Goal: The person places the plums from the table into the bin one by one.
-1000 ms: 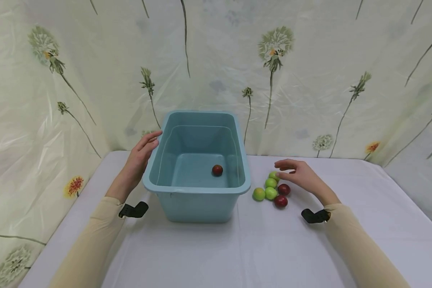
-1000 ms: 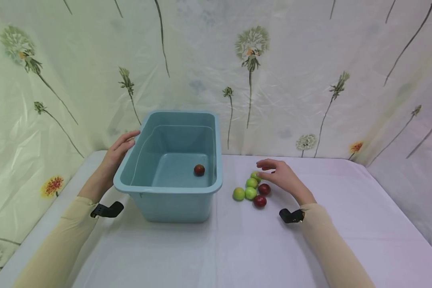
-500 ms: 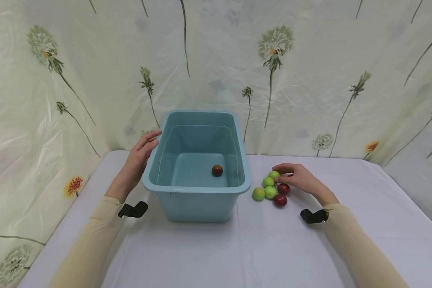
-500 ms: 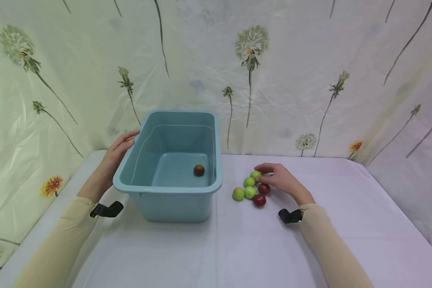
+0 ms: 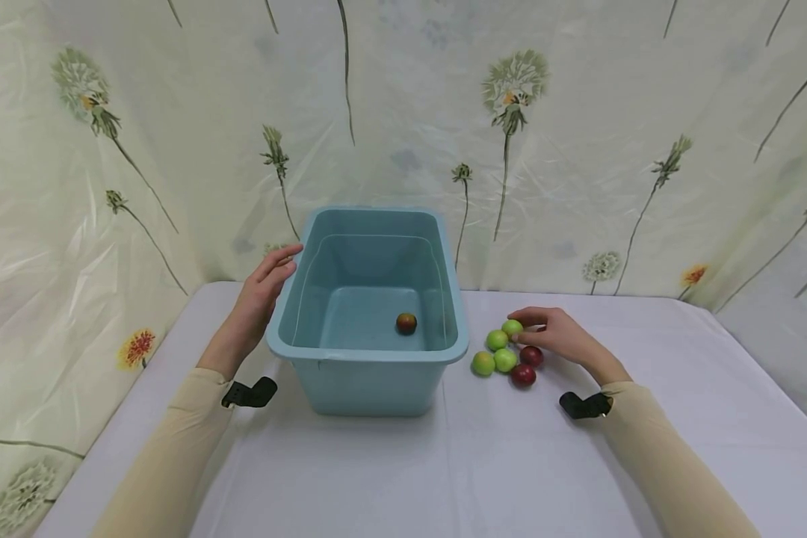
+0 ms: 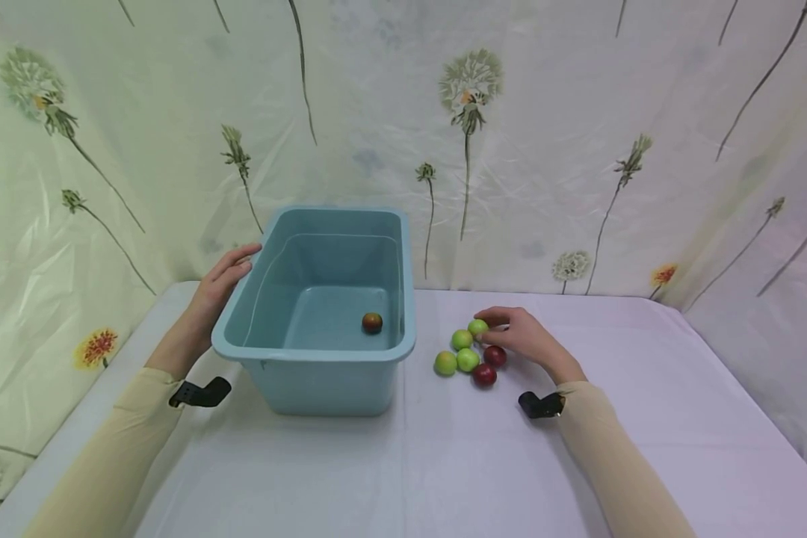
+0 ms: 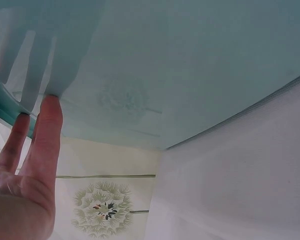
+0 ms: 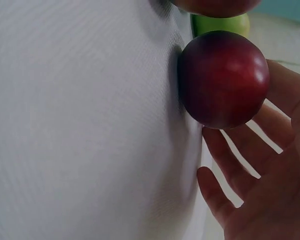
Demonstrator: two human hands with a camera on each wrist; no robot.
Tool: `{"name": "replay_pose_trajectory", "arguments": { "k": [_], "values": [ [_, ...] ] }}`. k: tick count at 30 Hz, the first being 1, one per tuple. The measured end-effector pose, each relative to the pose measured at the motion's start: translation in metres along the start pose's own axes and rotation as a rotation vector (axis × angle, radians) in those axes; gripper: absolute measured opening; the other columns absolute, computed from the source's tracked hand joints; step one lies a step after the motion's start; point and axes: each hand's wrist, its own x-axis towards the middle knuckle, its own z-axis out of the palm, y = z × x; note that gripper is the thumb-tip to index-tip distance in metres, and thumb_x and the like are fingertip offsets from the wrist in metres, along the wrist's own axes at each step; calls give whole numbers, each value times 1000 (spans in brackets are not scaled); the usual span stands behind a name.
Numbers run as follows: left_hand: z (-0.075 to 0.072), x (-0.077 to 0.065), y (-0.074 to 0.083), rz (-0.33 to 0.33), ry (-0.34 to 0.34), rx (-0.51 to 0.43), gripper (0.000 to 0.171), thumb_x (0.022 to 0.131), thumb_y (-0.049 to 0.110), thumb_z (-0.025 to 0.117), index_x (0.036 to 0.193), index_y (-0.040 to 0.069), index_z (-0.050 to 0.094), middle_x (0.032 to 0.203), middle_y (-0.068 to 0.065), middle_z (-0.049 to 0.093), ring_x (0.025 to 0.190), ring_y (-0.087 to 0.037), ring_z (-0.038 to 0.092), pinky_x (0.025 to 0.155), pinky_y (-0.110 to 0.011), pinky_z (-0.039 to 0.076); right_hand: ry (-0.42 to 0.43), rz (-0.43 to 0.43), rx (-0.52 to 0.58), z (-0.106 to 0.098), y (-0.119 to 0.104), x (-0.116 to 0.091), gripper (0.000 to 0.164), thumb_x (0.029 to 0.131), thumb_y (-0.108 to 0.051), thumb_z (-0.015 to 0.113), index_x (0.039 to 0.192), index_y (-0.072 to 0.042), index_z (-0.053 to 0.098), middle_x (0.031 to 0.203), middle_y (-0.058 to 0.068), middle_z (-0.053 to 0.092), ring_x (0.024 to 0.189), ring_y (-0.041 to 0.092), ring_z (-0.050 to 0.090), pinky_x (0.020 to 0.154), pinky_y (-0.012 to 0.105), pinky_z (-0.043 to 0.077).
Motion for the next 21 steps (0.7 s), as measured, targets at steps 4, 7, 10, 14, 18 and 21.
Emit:
{"name": "replay_pose_trajectory", "arguments": {
  "k": [4, 7, 10, 14, 18, 21],
  "values": [
    [0, 0, 0, 3, 5, 1, 50, 101, 43, 51, 147, 23, 44, 143, -7, 42, 128, -25, 44, 102, -41, 36, 25, 8, 9, 0, -3, -1, 43, 92, -20, 70, 130, -4, 61, 124, 16, 63, 117, 33, 55, 97, 52, 43],
    [0, 0, 0, 0, 5, 5, 50, 101, 43, 51, 147, 23, 43, 143, -7, 42, 128, -25, 44, 102, -42, 36, 49, 0, 13, -2, -6, -1, 42, 93, -19, 70, 131, -4, 61, 125, 16, 63, 118, 33, 55, 97, 53, 43],
    [0, 1, 1, -6, 7, 13, 50, 101, 43, 51, 147, 23, 43, 141, -7, 43, 127, -24, 45, 101, -40, 37, 65, -10, 16, -3, -9, 0, 43, 94, -20, 69, 132, -3, 60, 126, 16, 62, 118, 33, 55, 97, 52, 43],
    [-1, 1, 2, -17, 7, 18, 50, 101, 41, 52, 147, 23, 44, 140, -7, 43, 126, -24, 46, 98, -37, 41, 66, -9, 47, -4, -13, 0, 45, 94, -21, 69, 133, -2, 58, 127, 16, 62, 119, 34, 55, 97, 52, 44],
    [-3, 1, 4, -28, 8, 17, 50, 101, 40, 52, 147, 23, 45, 140, -7, 43, 125, -24, 46, 95, -34, 43, 78, -6, 63, -3, -17, 1, 45, 94, -20, 69, 134, -3, 57, 128, 17, 61, 119, 34, 54, 97, 52, 44],
    [-4, 1, 4, -30, 3, 4, 50, 101, 39, 54, 147, 22, 45, 141, -7, 43, 124, -23, 48, 91, -30, 47, 100, -2, 42, -1, -20, 2, 43, 95, -20, 68, 133, -5, 58, 128, 15, 62, 118, 33, 55, 96, 52, 44]
  ]
}}
